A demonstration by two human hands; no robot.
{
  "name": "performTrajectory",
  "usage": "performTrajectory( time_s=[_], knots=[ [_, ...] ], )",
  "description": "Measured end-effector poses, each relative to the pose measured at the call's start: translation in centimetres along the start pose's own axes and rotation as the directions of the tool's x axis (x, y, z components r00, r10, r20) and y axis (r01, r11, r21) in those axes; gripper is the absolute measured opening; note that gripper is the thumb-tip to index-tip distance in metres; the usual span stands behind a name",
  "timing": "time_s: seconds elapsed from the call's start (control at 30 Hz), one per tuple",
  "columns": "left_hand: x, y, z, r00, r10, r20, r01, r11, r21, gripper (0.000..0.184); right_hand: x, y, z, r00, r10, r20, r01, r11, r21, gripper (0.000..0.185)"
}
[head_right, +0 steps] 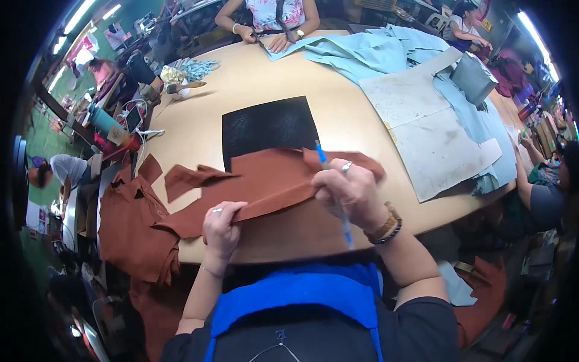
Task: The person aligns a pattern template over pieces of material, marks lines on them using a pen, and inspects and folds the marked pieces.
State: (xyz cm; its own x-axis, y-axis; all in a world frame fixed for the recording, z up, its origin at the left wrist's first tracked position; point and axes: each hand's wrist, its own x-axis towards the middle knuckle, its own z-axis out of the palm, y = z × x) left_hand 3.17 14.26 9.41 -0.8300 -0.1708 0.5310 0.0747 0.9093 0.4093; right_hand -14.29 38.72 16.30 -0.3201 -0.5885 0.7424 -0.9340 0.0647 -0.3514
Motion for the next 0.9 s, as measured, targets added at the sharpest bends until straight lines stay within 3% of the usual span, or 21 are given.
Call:
performTrajectory(
  time_s=[0.03,0.1,0.2,0.3,0.33,0.4,0.43,0.47,0.5,0.57,0.6,0.63,0.7,0.73,0.77,0.83,0.87,0.9],
  knots=[
    [0.3,0.2,-1.0,0.996,0.052,-0.077,-0.047,0.997,0.065,0.028,0.2,0.1,-1.0,1.0,0.007,-0.006,-0.007,0.999,0.043,0.023],
    [0.9,0.8,-3.4,0.962,0.162,-0.22,-0.117,0.972,0.203,0.025,1.2,-0.5,-2.8,0.996,-0.089,0.016,0.09,0.993,-0.072,0.024],
    [0.8,1.5,-6.9,0.928,0.223,-0.298,-0.211,0.975,0.073,0.011,2.2,-1.7,-5.5,0.979,-0.159,0.128,0.178,0.971,-0.161,0.028],
    [2.4,2.4,-11.4,0.943,0.325,-0.068,-0.328,0.944,-0.027,0.007,3.7,-2.5,-7.3,0.987,-0.155,-0.03,0.148,0.974,-0.175,0.025],
    [3.7,2.6,-12.4,0.964,0.265,0.029,-0.264,0.964,-0.033,0.008,4.1,-2.5,-8.2,0.998,-0.061,-0.029,0.058,0.992,-0.114,0.022],
    [6.5,1.7,-12.8,0.977,0.112,0.182,-0.099,0.992,-0.078,0.016,5.4,-1.1,-8.7,1.0,0.001,-0.024,-0.006,0.977,-0.214,0.017],
    [7.8,0.4,-12.7,0.945,-0.136,0.298,0.17,0.981,-0.092,0.018,6.2,0.5,-8.7,0.999,0.034,-0.016,-0.037,0.972,-0.232,0.015],
    [9.9,-1.4,-12.0,0.908,-0.201,0.367,0.237,0.97,-0.054,0.019,7.1,2.4,-8.3,0.996,0.085,0.0,-0.084,0.978,-0.192,0.013],
    [11.9,-4.7,-10.7,0.897,-0.188,0.401,0.234,0.97,-0.07,0.02,8.1,4.7,-7.6,0.991,0.135,0.019,-0.131,0.98,-0.153,0.013],
    [17.2,-10.4,-7.9,0.906,-0.148,0.396,0.184,0.981,-0.056,0.024,10.1,10.4,-6.3,0.988,0.1,0.12,-0.08,0.984,-0.161,0.011],
    [19.5,-12.1,-6.5,0.961,-0.085,0.265,0.117,0.987,-0.11,0.027,11.4,13.3,-5.7,0.99,0.046,0.133,-0.015,0.975,-0.222,0.011],
    [22.6,-10.2,-7.1,0.92,-0.278,0.277,0.273,0.96,0.058,0.028,12.9,15.8,-5.4,0.988,-0.007,0.152,0.05,0.958,-0.281,0.012],
    [28.3,-14.1,-6.4,0.874,-0.427,0.234,0.469,0.866,-0.171,0.027,16.7,18.9,-5.2,0.999,-0.033,0.028,0.041,0.934,-0.354,0.011],
    [31.4,-15.3,-7.1,0.974,-0.224,-0.023,0.219,0.967,-0.129,0.027,19.0,19.3,-6.1,0.994,-0.103,-0.03,0.083,0.916,-0.393,0.011],
    [33.5,-15.9,-7.8,0.966,0.018,-0.259,-0.024,1.0,-0.02,0.027,21.1,18.4,-7.3,0.982,-0.171,-0.083,0.119,0.894,-0.431,0.012],
    [35.8,-12.5,-11.4,0.821,0.093,-0.564,0.025,0.98,0.198,0.026,24.7,13.0,-9.8,0.996,0.071,-0.053,-0.083,0.529,-0.845,0.024],
    [35.6,-10.2,-12.9,0.769,0.111,-0.63,-0.078,0.994,0.079,0.024,24.9,11.5,-13.3,0.987,0.117,0.11,-0.106,0.989,-0.108,0.023],
    [34.5,-8.6,-13.4,0.719,0.178,-0.671,-0.175,0.982,0.072,0.022,24.4,10.9,-14.0,0.998,0.053,0.034,-0.058,0.986,0.153,0.023]
  ],
)
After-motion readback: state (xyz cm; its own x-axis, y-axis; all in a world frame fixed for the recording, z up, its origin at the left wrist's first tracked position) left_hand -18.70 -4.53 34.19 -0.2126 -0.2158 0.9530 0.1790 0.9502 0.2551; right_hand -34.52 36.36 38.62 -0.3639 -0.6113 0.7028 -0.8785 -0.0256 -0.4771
